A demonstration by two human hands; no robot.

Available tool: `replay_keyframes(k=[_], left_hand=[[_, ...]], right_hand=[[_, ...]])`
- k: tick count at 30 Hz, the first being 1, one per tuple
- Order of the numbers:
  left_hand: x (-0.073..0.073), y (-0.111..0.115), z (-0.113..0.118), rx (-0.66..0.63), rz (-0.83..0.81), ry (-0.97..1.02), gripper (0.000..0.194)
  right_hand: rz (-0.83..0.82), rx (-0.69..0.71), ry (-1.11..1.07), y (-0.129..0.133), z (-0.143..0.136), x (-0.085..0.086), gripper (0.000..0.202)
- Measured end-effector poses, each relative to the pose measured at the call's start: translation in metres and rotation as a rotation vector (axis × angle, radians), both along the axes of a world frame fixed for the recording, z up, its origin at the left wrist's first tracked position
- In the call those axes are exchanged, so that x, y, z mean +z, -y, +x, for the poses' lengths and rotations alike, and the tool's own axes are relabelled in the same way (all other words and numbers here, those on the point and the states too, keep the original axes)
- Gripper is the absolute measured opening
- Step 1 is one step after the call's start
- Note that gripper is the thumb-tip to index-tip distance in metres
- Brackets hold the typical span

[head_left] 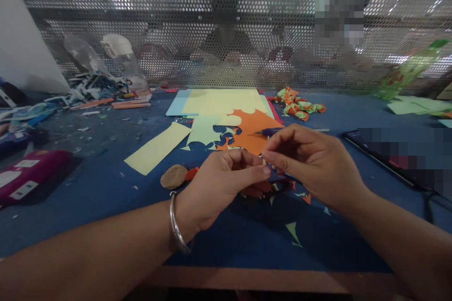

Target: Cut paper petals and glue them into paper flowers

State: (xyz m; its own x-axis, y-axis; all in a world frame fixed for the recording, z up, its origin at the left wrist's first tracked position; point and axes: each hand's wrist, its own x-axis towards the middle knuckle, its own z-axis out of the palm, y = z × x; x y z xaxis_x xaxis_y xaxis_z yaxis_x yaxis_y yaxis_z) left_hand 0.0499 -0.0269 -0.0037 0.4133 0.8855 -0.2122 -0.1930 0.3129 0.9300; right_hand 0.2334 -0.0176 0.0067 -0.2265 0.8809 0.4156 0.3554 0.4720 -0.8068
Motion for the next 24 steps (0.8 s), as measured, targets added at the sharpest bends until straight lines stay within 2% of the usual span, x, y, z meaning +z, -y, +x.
replay_keyframes(k=[10,15,18,24], left_hand=[[-0.0022,-0.0025,0.0006,0.004,0.022,-0.028,0.018],[-0.0025,-0.0026,0.0010,0.006,0.022,-0.044,0.015],[-0.0028,-0.0028,0.0006,0.005,0.020,-0.039,0.017],[-0.0015,-0.0030,0.0011,0.031,-0.001,-0.041,0.022]], right_hand=[[-0.123,0.056,-0.130,-0.0026,-0.0013,0.0044,0.021],[-0.094,-0.007,-0.145,-0.0049,0.0034,0.0044,0.016],[-0.072,-0.030,-0.108,-0.0060,0.0058,0.0042,0.014],[-0.083,0.015,0.024,-0.0073,0.0060,0.0056,0.025]])
